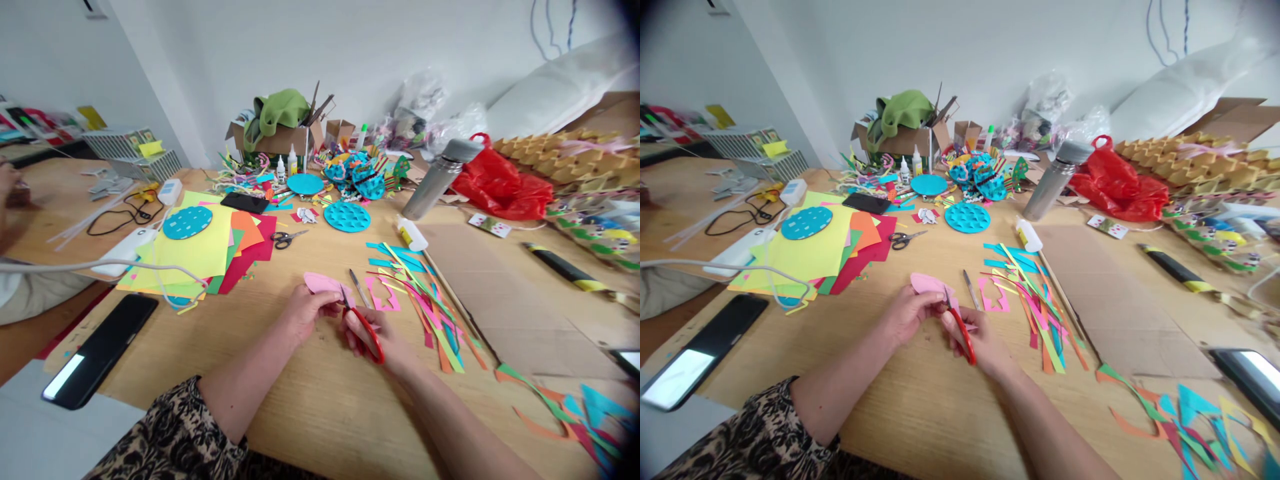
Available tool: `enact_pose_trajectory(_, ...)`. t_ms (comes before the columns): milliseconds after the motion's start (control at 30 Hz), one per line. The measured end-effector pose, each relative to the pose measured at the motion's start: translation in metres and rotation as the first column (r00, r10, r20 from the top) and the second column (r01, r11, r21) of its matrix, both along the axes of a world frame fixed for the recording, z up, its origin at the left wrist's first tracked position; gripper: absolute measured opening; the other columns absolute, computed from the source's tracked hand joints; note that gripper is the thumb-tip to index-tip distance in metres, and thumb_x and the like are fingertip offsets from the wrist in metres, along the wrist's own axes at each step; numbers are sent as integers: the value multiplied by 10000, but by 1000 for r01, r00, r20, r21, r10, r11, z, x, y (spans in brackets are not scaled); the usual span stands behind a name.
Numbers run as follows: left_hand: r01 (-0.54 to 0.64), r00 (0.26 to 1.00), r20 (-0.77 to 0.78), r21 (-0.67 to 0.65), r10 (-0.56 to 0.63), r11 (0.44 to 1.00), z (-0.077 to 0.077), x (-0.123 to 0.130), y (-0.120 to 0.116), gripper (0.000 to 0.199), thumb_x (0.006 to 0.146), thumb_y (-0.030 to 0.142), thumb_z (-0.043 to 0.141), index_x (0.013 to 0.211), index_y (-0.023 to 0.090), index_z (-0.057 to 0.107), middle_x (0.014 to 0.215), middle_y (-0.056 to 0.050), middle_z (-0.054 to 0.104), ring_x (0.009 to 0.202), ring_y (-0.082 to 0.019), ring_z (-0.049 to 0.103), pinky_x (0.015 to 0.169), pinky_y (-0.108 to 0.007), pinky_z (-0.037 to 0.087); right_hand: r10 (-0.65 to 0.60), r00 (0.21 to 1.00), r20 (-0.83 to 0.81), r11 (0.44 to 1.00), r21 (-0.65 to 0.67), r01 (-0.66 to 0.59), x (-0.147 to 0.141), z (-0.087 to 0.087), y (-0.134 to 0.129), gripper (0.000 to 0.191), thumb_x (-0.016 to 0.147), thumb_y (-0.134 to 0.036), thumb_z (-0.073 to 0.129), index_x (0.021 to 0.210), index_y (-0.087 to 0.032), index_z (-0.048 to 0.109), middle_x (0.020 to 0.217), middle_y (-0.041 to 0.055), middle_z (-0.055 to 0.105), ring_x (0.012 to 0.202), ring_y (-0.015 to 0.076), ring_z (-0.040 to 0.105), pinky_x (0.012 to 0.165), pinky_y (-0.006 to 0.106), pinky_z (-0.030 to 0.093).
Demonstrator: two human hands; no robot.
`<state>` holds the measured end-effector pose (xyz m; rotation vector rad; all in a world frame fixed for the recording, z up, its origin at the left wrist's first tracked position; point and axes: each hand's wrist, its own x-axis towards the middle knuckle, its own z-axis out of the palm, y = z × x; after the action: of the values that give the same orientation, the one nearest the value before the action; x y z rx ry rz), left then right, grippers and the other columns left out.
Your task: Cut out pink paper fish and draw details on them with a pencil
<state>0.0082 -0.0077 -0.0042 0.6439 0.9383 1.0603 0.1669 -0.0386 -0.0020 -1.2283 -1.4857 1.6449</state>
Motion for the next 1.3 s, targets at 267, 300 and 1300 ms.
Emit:
enact_pose_trajectory(267, 0, 1000, 7, 4, 0, 1000, 0, 0, 0, 247, 573, 228, 796, 779, 98, 752, 661, -54, 677, 590, -135, 586, 582, -253, 461, -12, 1000, 15, 1000, 15, 12, -1, 2, 0, 560, 754, -736, 624, 662, -192, 531, 493, -19, 521, 410, 106, 464, 415, 236, 322)
enact_pose_trajectory(300, 0, 1000, 9, 5, 0, 1000, 0, 0, 0, 237, 573, 229, 798, 767, 101, 749, 656, -51, 674, 589, -136, 586, 581, -254, 461, -14, 1000, 15, 1000, 18, 14, -1, 2, 0, 557, 754, -729, 630, 647, -195, 517, 489, -19, 518, 404, 103, 460, 412, 235, 317)
enact_pose_trajectory(1300, -55, 998, 39, -11, 55, 998, 5, -8, 7, 307, 531, 171, 797, 797, 144, 647, 736, -42, 668, 630, -154, 624, 547, -249, 484, -78, 989, -122, 988, -141, 60, 8, 7, 3, 627, 741, -799, 581, 767, -173, 606, 479, -28, 513, 391, 88, 427, 371, 214, 207)
